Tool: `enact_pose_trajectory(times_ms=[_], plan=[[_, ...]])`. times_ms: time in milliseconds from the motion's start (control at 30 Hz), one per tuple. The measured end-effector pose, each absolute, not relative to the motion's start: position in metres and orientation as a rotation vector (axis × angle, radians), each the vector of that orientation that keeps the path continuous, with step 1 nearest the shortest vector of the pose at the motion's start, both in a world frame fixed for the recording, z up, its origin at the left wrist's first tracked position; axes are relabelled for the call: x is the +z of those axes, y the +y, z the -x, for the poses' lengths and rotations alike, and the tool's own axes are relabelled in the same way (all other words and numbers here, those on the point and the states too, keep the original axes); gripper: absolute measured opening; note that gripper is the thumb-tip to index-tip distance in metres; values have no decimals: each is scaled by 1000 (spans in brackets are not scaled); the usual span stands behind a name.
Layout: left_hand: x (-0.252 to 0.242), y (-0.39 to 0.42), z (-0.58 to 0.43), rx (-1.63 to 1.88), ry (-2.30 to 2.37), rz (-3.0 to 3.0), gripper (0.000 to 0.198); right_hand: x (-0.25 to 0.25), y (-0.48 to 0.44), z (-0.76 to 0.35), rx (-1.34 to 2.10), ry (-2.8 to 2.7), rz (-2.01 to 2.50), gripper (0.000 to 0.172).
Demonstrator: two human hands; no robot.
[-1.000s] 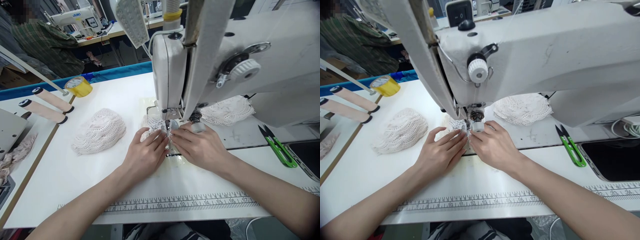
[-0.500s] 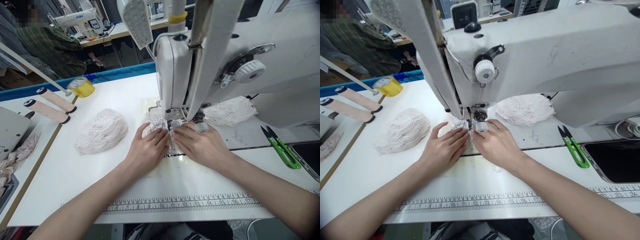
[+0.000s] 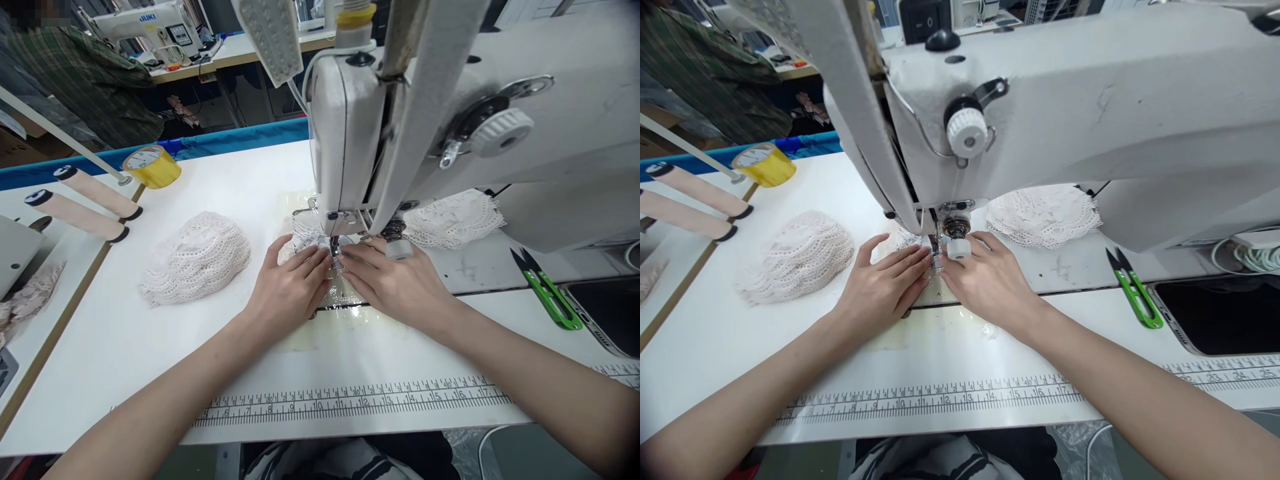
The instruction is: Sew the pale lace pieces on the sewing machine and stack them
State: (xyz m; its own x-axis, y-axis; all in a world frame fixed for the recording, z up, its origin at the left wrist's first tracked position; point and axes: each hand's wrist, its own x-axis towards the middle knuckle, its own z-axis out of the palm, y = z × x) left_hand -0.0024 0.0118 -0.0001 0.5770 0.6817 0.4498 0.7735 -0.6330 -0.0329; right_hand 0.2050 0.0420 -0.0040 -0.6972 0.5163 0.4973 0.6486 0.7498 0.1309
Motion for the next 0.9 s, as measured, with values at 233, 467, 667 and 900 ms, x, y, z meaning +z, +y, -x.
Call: enact_pose_trajectory(times_ms=[233,467,667,900], plan=[[-2,12,3,-593,-1228,2588,27,-4,41,-205,-419,-2511,917,23],[0,13,5,-619,-1237,2587,28,2,36,-204,-360,-2454,774,15],[5,18,15,-604,-1349,2551,28,1,29,-194,-44,-2620,695,32],[16,10,16,-607,-1140,2486,18,8,27,-200,-367,-2437,742,12]])
